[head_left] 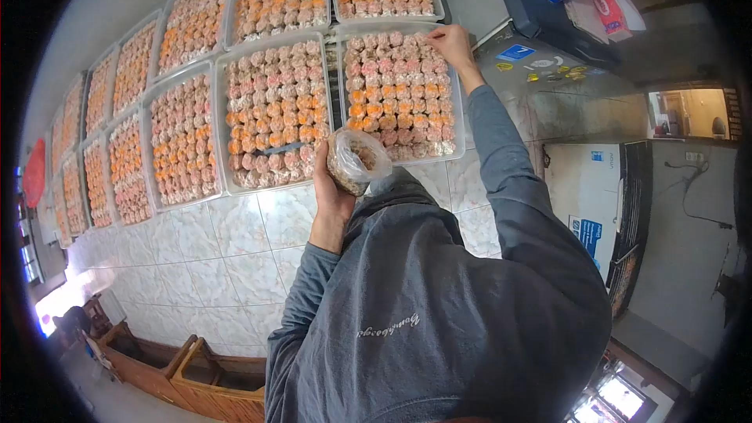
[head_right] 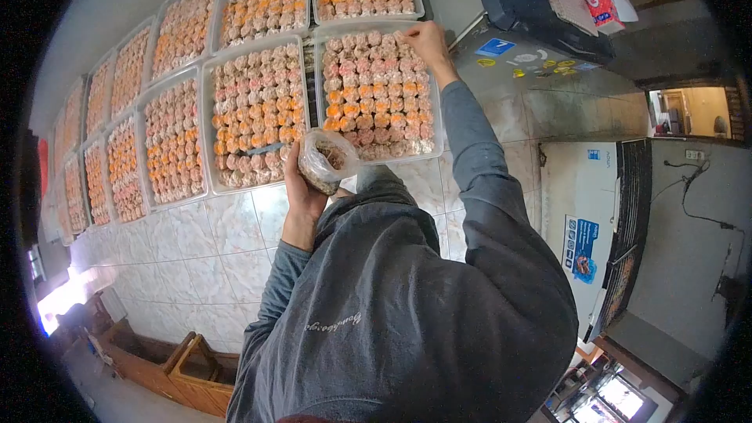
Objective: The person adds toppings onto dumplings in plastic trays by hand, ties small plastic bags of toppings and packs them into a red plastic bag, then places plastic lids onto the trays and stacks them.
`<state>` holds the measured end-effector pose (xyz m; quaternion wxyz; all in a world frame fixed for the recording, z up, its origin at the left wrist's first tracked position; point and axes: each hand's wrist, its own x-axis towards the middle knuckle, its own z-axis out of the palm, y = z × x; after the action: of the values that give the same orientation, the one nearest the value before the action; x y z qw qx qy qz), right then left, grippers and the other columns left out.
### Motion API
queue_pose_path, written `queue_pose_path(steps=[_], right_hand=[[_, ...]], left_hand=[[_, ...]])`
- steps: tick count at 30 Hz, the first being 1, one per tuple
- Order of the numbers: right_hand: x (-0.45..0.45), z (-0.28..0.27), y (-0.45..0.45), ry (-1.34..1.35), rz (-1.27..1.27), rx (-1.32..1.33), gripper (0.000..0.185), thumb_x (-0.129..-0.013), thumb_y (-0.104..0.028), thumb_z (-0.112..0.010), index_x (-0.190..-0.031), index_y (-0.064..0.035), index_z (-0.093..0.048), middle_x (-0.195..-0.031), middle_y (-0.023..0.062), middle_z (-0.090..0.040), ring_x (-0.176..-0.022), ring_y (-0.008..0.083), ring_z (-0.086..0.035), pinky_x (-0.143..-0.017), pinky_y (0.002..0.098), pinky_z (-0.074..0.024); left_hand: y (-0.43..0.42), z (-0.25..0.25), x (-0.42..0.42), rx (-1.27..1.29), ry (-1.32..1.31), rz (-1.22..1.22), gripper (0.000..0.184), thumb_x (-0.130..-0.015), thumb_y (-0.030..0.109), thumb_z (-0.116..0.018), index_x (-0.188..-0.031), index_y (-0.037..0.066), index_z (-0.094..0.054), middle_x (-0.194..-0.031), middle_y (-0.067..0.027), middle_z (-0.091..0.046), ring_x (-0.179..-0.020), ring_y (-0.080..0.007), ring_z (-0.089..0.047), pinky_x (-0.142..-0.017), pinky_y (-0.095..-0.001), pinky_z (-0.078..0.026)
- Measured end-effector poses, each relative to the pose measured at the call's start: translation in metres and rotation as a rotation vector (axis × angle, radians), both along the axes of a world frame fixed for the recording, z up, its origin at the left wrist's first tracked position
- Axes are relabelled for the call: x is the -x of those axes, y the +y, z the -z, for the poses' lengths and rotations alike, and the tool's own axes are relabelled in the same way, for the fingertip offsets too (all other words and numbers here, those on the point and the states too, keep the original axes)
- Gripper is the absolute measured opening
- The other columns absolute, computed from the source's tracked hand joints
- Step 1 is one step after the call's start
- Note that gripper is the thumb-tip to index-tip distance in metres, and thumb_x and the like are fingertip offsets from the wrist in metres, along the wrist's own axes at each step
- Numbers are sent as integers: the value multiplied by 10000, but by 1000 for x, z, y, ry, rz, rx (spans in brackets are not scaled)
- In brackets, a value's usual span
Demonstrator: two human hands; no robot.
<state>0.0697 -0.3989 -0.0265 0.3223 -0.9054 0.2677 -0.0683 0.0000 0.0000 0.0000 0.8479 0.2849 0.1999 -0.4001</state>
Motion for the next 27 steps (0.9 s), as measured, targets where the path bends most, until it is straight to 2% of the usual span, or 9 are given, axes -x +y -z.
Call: queue_pose_path(steps=[2,7,12,14,16,17,21,25,27], right_hand=[[13,9,-7,-108,-36,116,186,-788,-195,-798,-879,-34,-778,-872,151,-749,-795,256,-728,-762,379,-561],[-3,49,26,-243,-186,446,160,-800,-156,-757,-925,-58,-775,-859,183,-721,-751,382,-688,-707,424,-540],[12,1,41,34,-89,331,188,-881,-132,-660,-1002,-23,-752,-975,212,-714,-802,375,-703,-736,411,-554],[20,-74,91,-268,-140,92,198,-890,-72,-628,-1042,-28,-747,-970,204,-719,-819,357,-710,-742,402,-562],[24,-125,135,-395,-429,-379,207,-858,-23,-644,-1039,-18,-743,-985,189,-722,-869,343,-708,-756,394,-563],[25,-136,148,-353,-556,-266,211,-841,-6,-649,-1032,-4,-738,-1003,185,-719,-903,344,-700,-785,386,-562],[-5,-108,148,-178,-696,8,227,-798,25,-670,-1020,52,-703,-1053,195,-700,-982,346,-677,-877,378,-549],[-30,-101,128,-366,-705,78,233,-767,17,-701,-998,48,-700,-1018,187,-706,-950,347,-686,-845,384,-556],[-43,-97,113,-239,-711,-338,244,-746,10,-717,-988,33,-701,-982,171,-713,-911,346,-694,-819,389,-564]], left_hand=[[-5,-5,3,6,36,-25,511,-1018,502,-440,-1280,90,-588,-1170,-87,-664,-1050,-229,-646,-939,-428,-532],[1,0,-42,38,-50,5,562,-1008,538,-443,-1317,83,-563,-1243,-100,-626,-1134,-264,-608,-1002,-462,-492],[-31,-5,-65,76,-6,-14,609,-1001,601,-413,-1343,118,-555,-1283,-97,-608,-1188,-270,-582,-1041,-479,-465],[-45,-15,-79,82,-11,-9,597,-1005,589,-413,-1341,116,-557,-1287,-93,-610,-1189,-265,-583,-1042,-471,-464],[-57,-18,-93,76,-20,11,586,-1008,576,-414,-1340,115,-559,-1291,-88,-611,-1191,-260,-583,-1043,-462,-464],[-65,-15,-99,76,-34,21,565,-1013,553,-412,-1333,113,-567,-1285,-85,-619,-1183,-256,-591,-1037,-454,-469],[-102,-11,-124,28,-32,44,517,-1023,492,-402,-1308,103,-591,-1257,-81,-644,-1156,-250,-614,-1015,-434,-486],[-121,-9,-147,-14,-19,50,521,-1025,471,-383,-1300,83,-594,-1248,-104,-651,-1156,-261,-624,-992,-433,-512],[-127,-7,-158,-3,9,47,529,-1021,472,-385,-1290,71,-600,-1238,-115,-657,-1150,-264,-628,-986,-435,-519]])
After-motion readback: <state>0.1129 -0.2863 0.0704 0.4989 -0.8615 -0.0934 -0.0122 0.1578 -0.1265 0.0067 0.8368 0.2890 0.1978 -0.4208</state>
